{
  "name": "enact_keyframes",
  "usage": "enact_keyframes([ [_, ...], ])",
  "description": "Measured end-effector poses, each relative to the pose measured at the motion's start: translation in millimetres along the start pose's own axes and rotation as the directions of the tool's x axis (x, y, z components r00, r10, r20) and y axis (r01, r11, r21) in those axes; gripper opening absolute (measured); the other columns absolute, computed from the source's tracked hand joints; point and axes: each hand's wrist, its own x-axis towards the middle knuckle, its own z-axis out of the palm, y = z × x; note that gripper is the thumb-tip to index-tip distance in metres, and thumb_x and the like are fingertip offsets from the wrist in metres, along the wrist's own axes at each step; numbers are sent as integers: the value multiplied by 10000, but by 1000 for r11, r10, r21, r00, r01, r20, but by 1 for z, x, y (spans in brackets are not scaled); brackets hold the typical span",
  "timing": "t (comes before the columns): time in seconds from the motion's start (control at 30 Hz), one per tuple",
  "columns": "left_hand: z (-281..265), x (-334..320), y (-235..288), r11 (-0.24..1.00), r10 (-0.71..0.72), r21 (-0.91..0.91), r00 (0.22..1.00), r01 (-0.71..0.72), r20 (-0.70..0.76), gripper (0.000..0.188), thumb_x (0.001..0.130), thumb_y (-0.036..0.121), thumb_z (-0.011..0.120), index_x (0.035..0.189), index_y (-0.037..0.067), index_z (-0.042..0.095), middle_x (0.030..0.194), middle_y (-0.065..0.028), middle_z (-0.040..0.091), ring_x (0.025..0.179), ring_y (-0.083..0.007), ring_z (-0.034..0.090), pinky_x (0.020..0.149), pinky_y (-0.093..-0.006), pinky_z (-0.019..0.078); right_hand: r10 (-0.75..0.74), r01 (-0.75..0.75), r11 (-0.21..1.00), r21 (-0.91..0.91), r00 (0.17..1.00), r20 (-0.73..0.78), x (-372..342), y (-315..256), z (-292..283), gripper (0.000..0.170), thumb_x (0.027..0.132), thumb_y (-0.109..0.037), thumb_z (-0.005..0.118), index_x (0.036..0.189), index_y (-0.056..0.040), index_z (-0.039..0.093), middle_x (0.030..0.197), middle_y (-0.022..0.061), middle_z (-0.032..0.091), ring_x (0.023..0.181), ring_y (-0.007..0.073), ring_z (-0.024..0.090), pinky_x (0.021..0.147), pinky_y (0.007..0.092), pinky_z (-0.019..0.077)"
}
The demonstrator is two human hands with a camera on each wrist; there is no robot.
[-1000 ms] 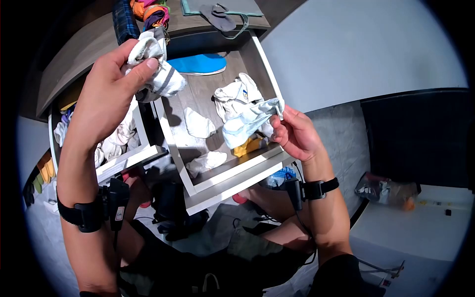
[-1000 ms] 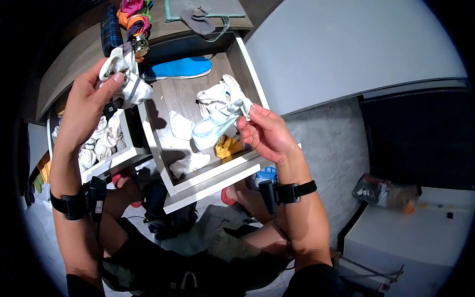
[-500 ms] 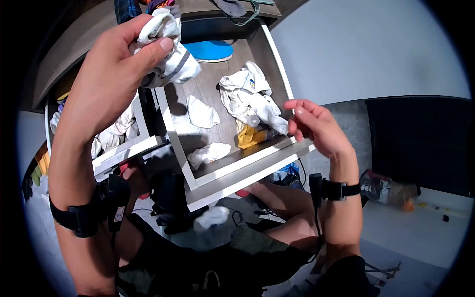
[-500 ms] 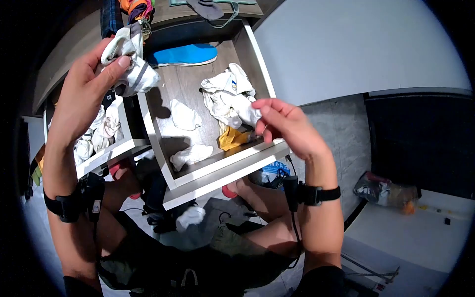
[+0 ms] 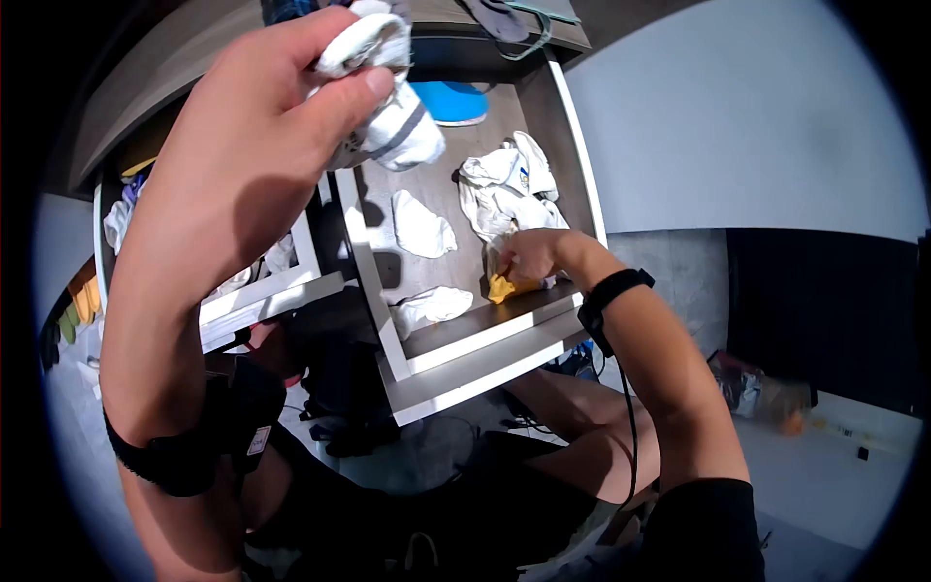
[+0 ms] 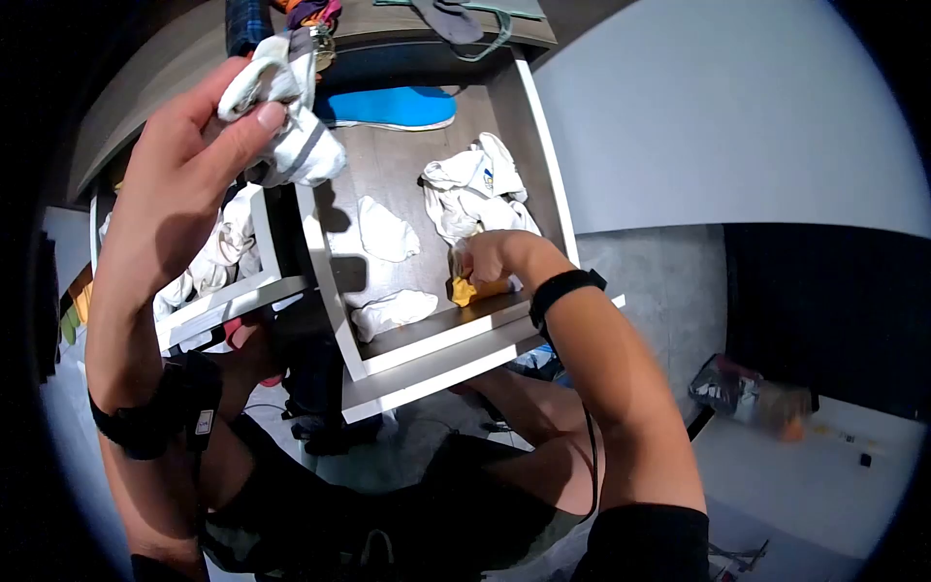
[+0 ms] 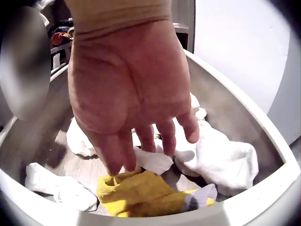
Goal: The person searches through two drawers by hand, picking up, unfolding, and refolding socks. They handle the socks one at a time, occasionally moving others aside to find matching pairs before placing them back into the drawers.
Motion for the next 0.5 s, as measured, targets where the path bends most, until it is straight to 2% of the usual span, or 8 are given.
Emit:
enact_keyframes([
  [0.07,-5,2,-4,998,37,-48,999,-35,40,250,944,168,549,1122,-5,576,900,-6,598,817,-64,520,754,-232,428,-158,203,913,355,976,-150,-26,5,-7,231,856,-97,596,1082,-57,624,986,83,645,952,225,614,852,303,480],
  [0.13,-8,4,-3,995,63,-83,994,-56,84,258,944,171,550,1128,-9,568,908,-3,595,825,-61,516,756,-234,431,-243,387,678,625,920,-306,-65,14,-14,165,881,-21,559,1035,-42,613,940,56,637,895,172,619,818,263,485],
  [0.17,-9,3,-3,997,74,-24,995,-72,63,257,943,171,551,1127,-8,568,909,-2,593,826,-61,513,758,-235,431,-269,462,523,717,887,-375,-86,14,-16,156,894,14,537,1026,-39,598,923,43,631,865,140,619,799,242,486],
  [0.23,-9,1,-1,990,99,95,995,-101,23,256,942,170,553,1125,-7,568,912,1,590,827,-61,508,760,-236,430,-241,533,331,779,845,-477,-121,12,-16,195,882,-17,553,1077,-36,558,896,34,636,846,107,611,756,218,464],
  [0.3,-8,-1,8,993,39,110,999,-42,21,259,936,160,556,1136,-4,565,910,5,583,826,-66,498,763,-238,429,-214,622,126,773,778,-591,-153,11,-9,223,888,-22,559,1110,-27,541,917,46,638,838,115,620,764,240,489],
  [0.37,-8,-2,11,995,1,99,1000,-3,27,259,934,157,557,1139,-1,564,906,7,579,824,-67,494,765,-239,428,-165,713,30,701,695,-700,-174,18,0,235,881,-27,566,1115,-21,539,931,71,641,837,145,631,769,265,510],
  [0.47,-5,-1,9,999,-4,35,999,2,43,234,932,153,558,1105,-5,566,900,9,578,816,-62,491,767,-237,428,-195,781,-120,613,587,-786,-190,23,7,201,890,-25,529,1090,-14,540,943,113,643,835,187,646,776,302,532],
  [0.5,-4,-2,10,1000,-2,22,998,0,60,228,931,153,559,1096,-5,566,899,9,579,813,-61,491,767,-236,428,-199,782,-156,604,574,-794,-193,23,9,191,891,-24,514,1080,-13,540,942,126,642,836,200,650,781,314,536],
])
